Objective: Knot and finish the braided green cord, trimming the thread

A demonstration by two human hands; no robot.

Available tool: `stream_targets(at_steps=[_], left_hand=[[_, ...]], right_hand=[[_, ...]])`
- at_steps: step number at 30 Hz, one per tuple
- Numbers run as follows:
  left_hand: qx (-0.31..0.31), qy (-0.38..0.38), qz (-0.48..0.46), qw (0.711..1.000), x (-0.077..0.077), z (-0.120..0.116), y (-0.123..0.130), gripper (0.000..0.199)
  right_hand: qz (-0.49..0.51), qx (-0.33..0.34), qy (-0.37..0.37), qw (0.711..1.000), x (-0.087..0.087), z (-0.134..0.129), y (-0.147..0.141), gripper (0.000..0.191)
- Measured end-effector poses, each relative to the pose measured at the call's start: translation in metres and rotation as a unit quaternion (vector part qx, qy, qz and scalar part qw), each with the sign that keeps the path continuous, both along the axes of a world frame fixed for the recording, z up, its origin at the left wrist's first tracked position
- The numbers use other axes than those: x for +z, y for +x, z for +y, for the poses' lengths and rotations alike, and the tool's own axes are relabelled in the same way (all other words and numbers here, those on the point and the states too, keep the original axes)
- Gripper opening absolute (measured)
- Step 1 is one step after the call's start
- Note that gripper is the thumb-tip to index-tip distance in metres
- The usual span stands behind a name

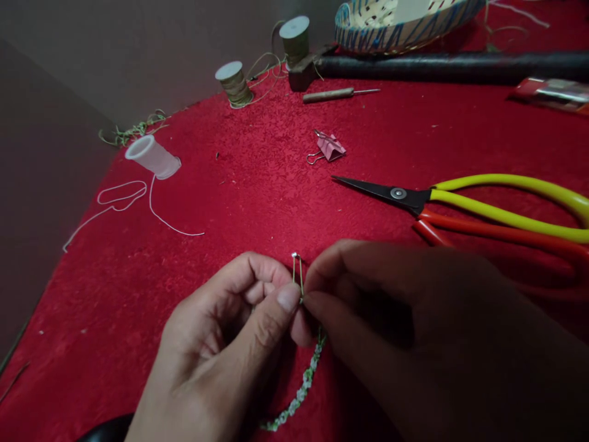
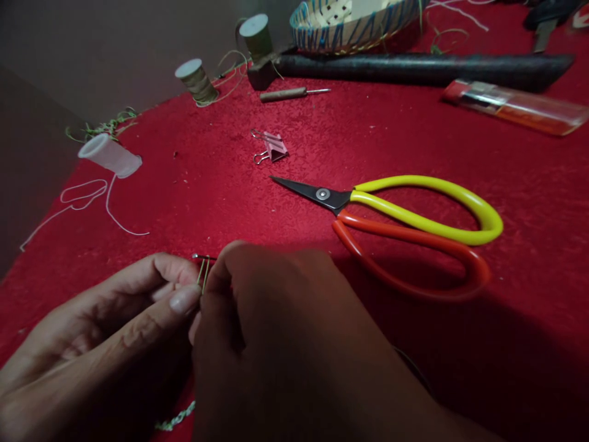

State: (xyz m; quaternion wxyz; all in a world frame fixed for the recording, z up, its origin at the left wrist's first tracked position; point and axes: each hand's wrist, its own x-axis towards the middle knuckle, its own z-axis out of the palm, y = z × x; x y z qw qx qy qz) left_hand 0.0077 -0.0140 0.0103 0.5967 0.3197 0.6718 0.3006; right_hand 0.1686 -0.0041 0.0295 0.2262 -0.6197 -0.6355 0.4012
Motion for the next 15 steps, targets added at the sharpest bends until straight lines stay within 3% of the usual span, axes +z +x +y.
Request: stream_targets(at_steps=[3, 5, 7, 11, 15], left_hand=[[-0.002, -0.001, 0.001, 1.0, 0.0, 0.002, -0.001, 0.036], [-0.015, 0.023, -0.001, 1.0, -0.004, 0.003, -0.003, 0.035], [-0.035, 0.038, -0.003, 0.999, -0.007, 0.004, -0.005, 0.036], [-0.049, 0.018, -0.01, 0.999, -0.004, 0.008, -0.004, 0.038], [-0.034, -0.026, -0.026, 0.999, 0.003, 0.01, -0.001, 0.037]], right_hand=[[0.024, -0.006, 0.03, 0.999, -0.019, 0.003, 0.0, 0.019], [0.127, 0.036, 0.085, 0.988, -0.032, 0.006, 0.002, 0.033], [0.137, 0.058, 0.09, 0.985, -0.039, 0.007, 0.004, 0.032], [0.125, 0.069, 0.074, 0.987, -0.038, 0.009, 0.008, 0.032], [0.13, 0.099, 0.123, 0.979, -0.038, 0.011, 0.01, 0.027]])
